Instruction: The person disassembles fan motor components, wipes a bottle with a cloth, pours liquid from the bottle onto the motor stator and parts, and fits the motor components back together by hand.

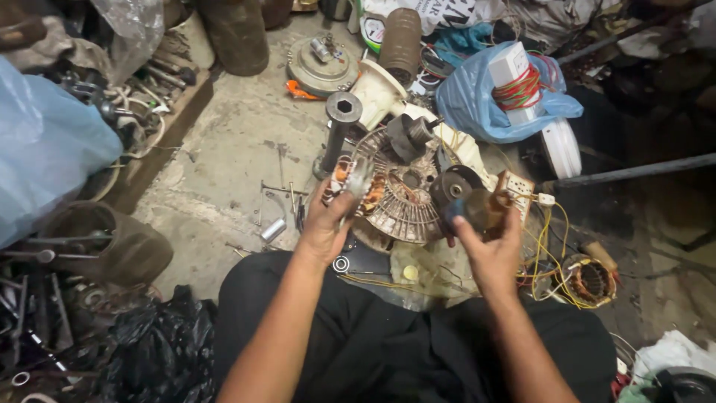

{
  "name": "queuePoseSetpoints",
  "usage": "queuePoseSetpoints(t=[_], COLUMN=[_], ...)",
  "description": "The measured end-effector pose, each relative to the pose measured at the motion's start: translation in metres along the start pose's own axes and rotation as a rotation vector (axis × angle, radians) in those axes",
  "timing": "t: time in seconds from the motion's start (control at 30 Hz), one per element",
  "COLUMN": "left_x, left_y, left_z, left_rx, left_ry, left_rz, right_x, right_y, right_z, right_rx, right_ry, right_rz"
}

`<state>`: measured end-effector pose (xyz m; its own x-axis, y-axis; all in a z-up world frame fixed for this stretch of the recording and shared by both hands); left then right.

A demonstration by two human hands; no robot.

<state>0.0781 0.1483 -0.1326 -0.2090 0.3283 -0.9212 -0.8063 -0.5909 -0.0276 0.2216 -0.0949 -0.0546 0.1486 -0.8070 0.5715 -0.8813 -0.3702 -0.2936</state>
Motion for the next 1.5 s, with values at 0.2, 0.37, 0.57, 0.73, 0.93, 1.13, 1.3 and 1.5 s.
queuePoseSetpoints(t=[0.2,0.37,0.57,0.73,0.93,1.13,1.3,1.5], left_x=[-0.027,-0.084,-0.105,-0.1,-0.114,-0.114,-0.111,-0.115], left_y=[-0.001,-0.001,-0.008,0.004,0.023,0.022,0.018,0.017], left_z=[-0.007,0.012,-0.006,-0.004,0.013,0.014,0.007,0.008], left_rx=[-0.194,-0.624,-0.704,-0.693,-0.79,-0.743,-0.671,-0.596], left_ry=[-0.347,-1.262,-1.475,-1.409,-1.471,-1.507,-1.486,-1.499], left_rz=[0.044,0.042,0.007,0.003,-0.135,-0.118,-0.049,0.023], right_x=[0.035,0.047,0.06,0.074,0.066,0.05,0.042,0.038], right_y=[0.016,0.016,-0.011,-0.024,-0.021,-0.027,-0.038,-0.044], right_z=[0.028,0.009,-0.058,-0.083,-0.089,-0.1,-0.117,-0.139], right_rx=[-0.035,-0.105,0.369,0.46,0.465,0.481,0.571,0.665], right_ry=[-0.14,0.043,0.518,0.577,0.613,0.649,0.716,0.771], right_rz=[0.092,0.054,0.176,0.141,0.154,0.077,0.089,0.063])
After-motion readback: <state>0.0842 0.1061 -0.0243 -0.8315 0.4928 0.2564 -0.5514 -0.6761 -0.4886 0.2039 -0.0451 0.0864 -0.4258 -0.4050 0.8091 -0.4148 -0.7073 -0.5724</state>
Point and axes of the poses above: each hand's wrist, its own y-axis away from the middle knuckle, its own x-axis out of the back of the hand, z = x × y, the point moved 6 cm from there along -y, towards the middle knuckle, and after that the axes turned 13 degrees about y, right-handed, at the moved point
